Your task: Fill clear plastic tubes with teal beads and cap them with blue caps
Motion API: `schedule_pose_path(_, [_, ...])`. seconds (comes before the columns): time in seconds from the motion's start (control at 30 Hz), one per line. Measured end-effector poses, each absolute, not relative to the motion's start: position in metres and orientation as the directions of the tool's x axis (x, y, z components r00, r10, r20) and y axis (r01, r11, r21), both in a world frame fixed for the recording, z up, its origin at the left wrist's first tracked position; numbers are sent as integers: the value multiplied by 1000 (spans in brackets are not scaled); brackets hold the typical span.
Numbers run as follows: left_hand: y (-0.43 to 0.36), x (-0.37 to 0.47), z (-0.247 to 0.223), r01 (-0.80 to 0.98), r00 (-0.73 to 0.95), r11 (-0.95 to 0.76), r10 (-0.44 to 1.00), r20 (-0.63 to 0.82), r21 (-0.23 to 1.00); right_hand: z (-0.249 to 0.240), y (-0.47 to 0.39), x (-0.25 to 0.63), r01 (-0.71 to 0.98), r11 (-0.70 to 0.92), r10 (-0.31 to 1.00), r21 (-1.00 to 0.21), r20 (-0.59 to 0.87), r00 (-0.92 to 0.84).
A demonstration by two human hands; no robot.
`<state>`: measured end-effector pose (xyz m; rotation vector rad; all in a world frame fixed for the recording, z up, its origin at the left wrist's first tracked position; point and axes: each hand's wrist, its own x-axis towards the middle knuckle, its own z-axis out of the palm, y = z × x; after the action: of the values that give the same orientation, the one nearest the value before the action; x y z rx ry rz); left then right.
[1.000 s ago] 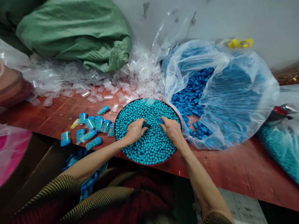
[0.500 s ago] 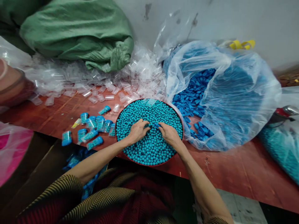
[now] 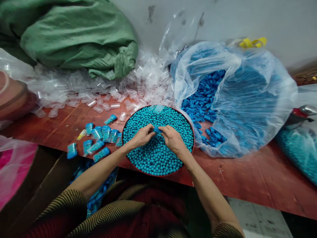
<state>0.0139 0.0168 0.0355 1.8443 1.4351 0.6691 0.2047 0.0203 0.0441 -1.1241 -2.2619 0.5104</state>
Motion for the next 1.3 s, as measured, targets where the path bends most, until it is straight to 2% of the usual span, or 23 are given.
schedule_pose_path(0.1, [17,9,37,511,241,-115,970,-13,852,41,21,210,642,575,813,-507,268,-517])
schedule_pose_path(0.17, [17,6,37,436,240,-77,970,-33,896,40,21,217,653,552,829,-519,256,-497])
schedule_pose_path(0.3, [13,8,36,241,265,19,961,-84,970,44,16,213,586,477,876,-654,307,-371])
schedule_pose_path(0.4, [7,13,35,75,309,100,943,-119,992,49,8,197,530,392,917,-752,276,-288])
schedule_pose_path(0.53, [-4,17,36,-78,322,192,933,-157,978,51,0,184,480,345,934,-806,248,-256])
schedule_pose_path(0.87, [-21,17,50,-125,407,222,900,-154,967,57,-5,193,415,261,954,-871,166,-251])
schedule_pose_path(0.97, [-25,20,51,-101,358,215,919,-166,971,59,-7,194,431,290,941,-855,173,-290])
schedule_pose_path(1.13, [-30,28,46,-85,261,188,952,-160,979,60,-8,195,411,425,866,-806,230,-443])
schedule_pose_path(1.23, [-31,28,45,-82,220,184,962,-162,980,59,-7,199,364,391,858,-845,192,-476])
schedule_pose_path(1.3, [-30,26,46,-83,228,191,959,-168,978,58,-4,203,289,304,869,-908,140,-475])
